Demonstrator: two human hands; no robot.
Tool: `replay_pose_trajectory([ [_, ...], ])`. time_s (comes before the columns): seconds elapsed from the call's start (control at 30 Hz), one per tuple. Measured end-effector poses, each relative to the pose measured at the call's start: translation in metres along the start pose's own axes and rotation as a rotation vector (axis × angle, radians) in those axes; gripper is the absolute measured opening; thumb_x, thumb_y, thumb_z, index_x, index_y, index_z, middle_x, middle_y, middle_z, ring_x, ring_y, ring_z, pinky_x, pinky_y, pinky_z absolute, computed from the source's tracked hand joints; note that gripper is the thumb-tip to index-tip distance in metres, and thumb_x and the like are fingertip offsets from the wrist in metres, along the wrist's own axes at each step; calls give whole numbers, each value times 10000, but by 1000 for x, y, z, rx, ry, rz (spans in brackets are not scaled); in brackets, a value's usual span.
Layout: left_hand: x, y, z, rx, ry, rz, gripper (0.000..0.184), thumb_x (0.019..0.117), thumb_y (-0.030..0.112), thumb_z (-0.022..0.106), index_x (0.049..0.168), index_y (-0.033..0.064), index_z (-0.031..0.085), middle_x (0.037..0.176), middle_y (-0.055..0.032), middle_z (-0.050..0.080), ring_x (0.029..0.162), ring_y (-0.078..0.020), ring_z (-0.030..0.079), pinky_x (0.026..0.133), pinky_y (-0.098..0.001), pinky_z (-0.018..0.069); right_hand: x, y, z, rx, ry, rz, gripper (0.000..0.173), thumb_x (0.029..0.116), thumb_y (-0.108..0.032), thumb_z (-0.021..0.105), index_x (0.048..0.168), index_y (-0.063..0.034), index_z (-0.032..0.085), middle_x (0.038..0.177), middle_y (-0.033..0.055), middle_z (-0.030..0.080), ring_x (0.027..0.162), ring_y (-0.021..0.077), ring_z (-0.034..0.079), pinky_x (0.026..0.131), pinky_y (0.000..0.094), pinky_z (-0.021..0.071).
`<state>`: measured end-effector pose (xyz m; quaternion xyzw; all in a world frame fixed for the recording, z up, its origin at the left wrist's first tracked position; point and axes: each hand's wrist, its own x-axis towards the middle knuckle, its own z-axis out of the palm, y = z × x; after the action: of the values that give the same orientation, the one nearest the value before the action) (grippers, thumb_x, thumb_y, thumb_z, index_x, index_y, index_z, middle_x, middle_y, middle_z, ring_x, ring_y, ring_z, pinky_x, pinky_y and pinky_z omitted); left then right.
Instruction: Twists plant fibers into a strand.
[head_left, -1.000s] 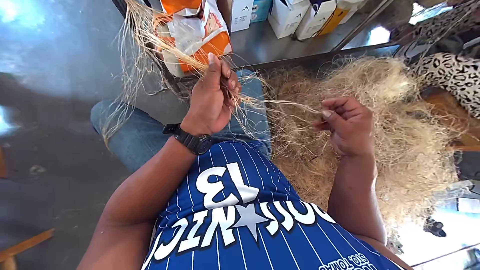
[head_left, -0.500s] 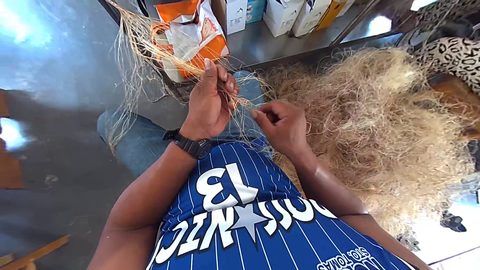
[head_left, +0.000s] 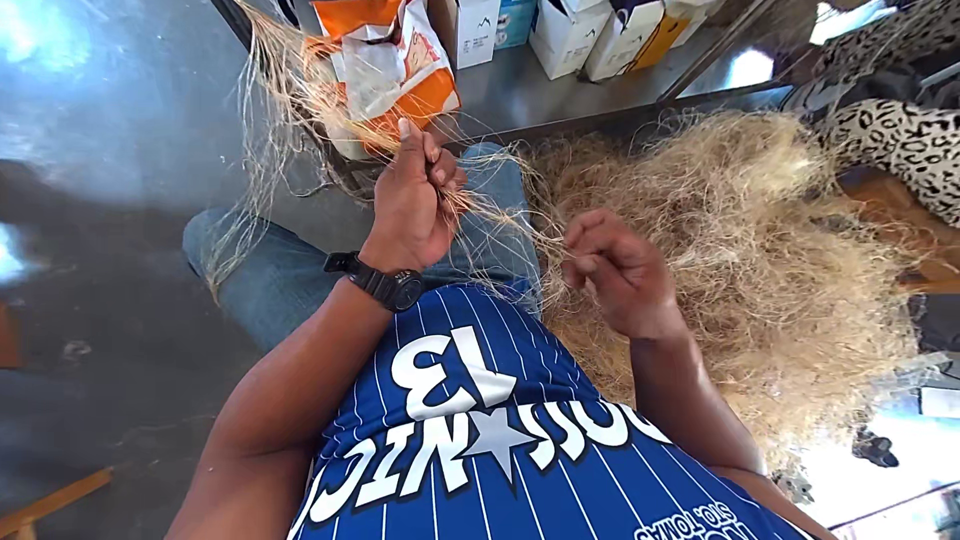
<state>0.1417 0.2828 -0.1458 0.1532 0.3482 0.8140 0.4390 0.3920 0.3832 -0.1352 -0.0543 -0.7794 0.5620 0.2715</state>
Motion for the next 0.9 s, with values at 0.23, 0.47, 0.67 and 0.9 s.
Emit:
replay_pose_trajectory([
  [0.23,0,3,2,-52,1,-10,465,1133,423,165,833,212,451,648,59,441,580,-77,478,586,-219,473,-19,-7,-38,85,66,131,178,1024,-271,623,1120,-121,632,843,-25,644,602,60,578,529,228,524],
  [0.47,-1,0,3,-5,-25,-2,489,1131,434,154,815,211,453,652,47,455,588,-99,491,585,-246,483,8,-20,4,-662,319,58,440,1018,-356,628,1286,-9,654,1012,83,664,634,85,536,519,250,460],
  [0.67,-1,-1,3,14,-39,16,472,1134,420,174,822,205,454,652,48,449,590,-95,486,594,-243,482,42,-18,42,-919,309,-114,296,963,-324,703,1092,-61,750,1005,146,641,757,205,624,581,350,510],
  [0.9,0,-1,2,44,-20,69,447,1142,375,181,817,206,438,653,49,441,605,-100,477,623,-251,470,45,-7,23,-391,82,18,129,1007,-121,620,1007,-43,724,1038,66,621,844,100,603,696,246,541],
])
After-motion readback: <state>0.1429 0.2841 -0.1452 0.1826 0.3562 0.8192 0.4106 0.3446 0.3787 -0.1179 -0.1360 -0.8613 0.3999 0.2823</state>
